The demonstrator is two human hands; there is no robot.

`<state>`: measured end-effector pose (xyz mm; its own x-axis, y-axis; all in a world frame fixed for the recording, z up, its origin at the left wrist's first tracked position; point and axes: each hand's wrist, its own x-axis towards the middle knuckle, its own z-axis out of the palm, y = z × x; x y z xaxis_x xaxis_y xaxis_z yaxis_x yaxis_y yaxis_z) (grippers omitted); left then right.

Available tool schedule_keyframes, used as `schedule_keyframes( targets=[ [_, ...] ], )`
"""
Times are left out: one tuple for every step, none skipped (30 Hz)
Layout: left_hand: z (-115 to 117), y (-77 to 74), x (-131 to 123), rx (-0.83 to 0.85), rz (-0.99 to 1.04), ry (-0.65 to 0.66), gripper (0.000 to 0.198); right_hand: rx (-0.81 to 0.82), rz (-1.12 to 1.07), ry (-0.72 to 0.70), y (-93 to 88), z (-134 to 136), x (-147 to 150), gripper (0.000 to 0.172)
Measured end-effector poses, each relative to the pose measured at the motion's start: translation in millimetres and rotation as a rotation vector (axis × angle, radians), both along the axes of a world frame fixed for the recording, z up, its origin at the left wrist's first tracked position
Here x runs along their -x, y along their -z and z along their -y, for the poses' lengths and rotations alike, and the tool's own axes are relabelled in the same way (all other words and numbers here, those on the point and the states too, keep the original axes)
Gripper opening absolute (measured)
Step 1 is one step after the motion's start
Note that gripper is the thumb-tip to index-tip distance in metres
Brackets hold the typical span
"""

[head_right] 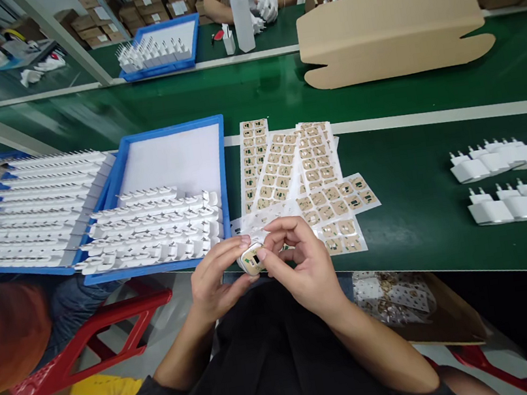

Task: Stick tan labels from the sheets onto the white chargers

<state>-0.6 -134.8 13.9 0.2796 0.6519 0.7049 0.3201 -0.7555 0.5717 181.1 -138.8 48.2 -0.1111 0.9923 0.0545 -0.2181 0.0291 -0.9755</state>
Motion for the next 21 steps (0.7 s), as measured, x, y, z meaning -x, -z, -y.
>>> schedule_keyframes(
  targets=[
    [-0.1, -0.1, 0.0, 0.001, 0.000, -0.003, 0.050, 0.000, 0.004, 0.002, 0.2, -0.1, 0.3, 0.025],
    [-0.2, -0.1, -0.1, 0.000, 0.000, -0.007, 0.050, -0.002, 0.011, 0.005, 0.4, -0.1, 0.6, 0.025],
    [-0.3, -0.2, -0.2, -0.003, -0.002, -0.011, 0.050, -0.005, 0.020, 0.011, 0.6, -0.1, 0.9, 0.026],
    [-0.5, -0.3, -0.2, -0.006, -0.004, -0.015, 0.050, -0.010, 0.031, 0.020, 0.9, 0.0, 1.2, 0.026],
    [-0.6, -0.3, -0.3, -0.009, -0.007, -0.019, 0.050, -0.015, 0.043, 0.027, 1.3, 0.1, 1.5, 0.026],
    [-0.7, -0.4, -0.4, -0.012, -0.010, -0.023, 0.050, -0.021, 0.054, 0.034, 1.5, 0.2, 1.8, 0.027],
    [-0.9, -0.5, -0.5, -0.016, -0.012, -0.026, 0.049, -0.027, 0.064, 0.040, 1.8, 0.3, 2.2, 0.027],
    [-1.0, -0.6, -0.6, -0.020, -0.014, -0.029, 0.049, -0.031, 0.073, 0.044, 1.9, 0.3, 2.6, 0.027],
    [-1.1, -0.8, -0.7, -0.023, -0.016, -0.032, 0.048, -0.035, 0.080, 0.047, 2.0, 0.3, 3.0, 0.027],
    [-1.3, -0.9, -0.8, -0.027, -0.018, -0.036, 0.048, -0.039, 0.087, 0.049, 2.1, 0.1, 3.4, 0.027],
    [-1.4, -1.1, -0.9, -0.032, -0.020, -0.039, 0.047, -0.044, 0.094, 0.052, 2.2, -0.1, 3.9, 0.027],
    [-1.6, -1.2, -1.1, -0.038, -0.022, -0.044, 0.047, -0.048, 0.100, 0.056, 2.2, -0.4, 4.4, 0.026],
    [-1.8, -1.3, -1.2, -0.045, -0.025, -0.049, 0.047, -0.053, 0.106, 0.059, 2.3, -0.7, 4.8, 0.026],
    [-2.1, -1.3, -1.4, -0.053, -0.029, -0.052, 0.047, -0.058, 0.112, 0.062, 2.4, -1.1, 5.3, 0.026],
    [-2.5, -1.1, -1.5, -0.063, -0.032, -0.056, 0.047, -0.062, 0.117, 0.064, 2.5, -1.4, 5.7, 0.026],
    [-2.9, -0.8, -1.7, -0.074, -0.036, -0.060, 0.047, -0.067, 0.123, 0.068, 2.6, -1.7, 6.2, 0.026],
    [-3.4, -0.4, -1.9, -0.085, -0.041, -0.064, 0.047, -0.071, 0.129, 0.069, 2.8, -2.0, 6.6, 0.026],
    [-3.9, 0.3, -2.0, -0.098, -0.045, -0.068, 0.046, -0.074, 0.136, 0.070, 2.9, -2.1, 6.9, 0.026],
    [-4.4, 1.1, -2.2, -0.112, -0.048, -0.073, 0.047, -0.078, 0.146, 0.072, 3.2, -2.1, 7.2, 0.026],
    [-4.8, 2.2, -2.2, -0.125, -0.051, -0.080, 0.047, -0.082, 0.163, 0.073, 3.6, -2.1, 7.3, 0.026],
    [-5.2, 3.4, -2.3, -0.139, -0.054, -0.087, 0.047, -0.091, 0.189, 0.077, 4.1, -2.1, 7.2, 0.025]
  ],
)
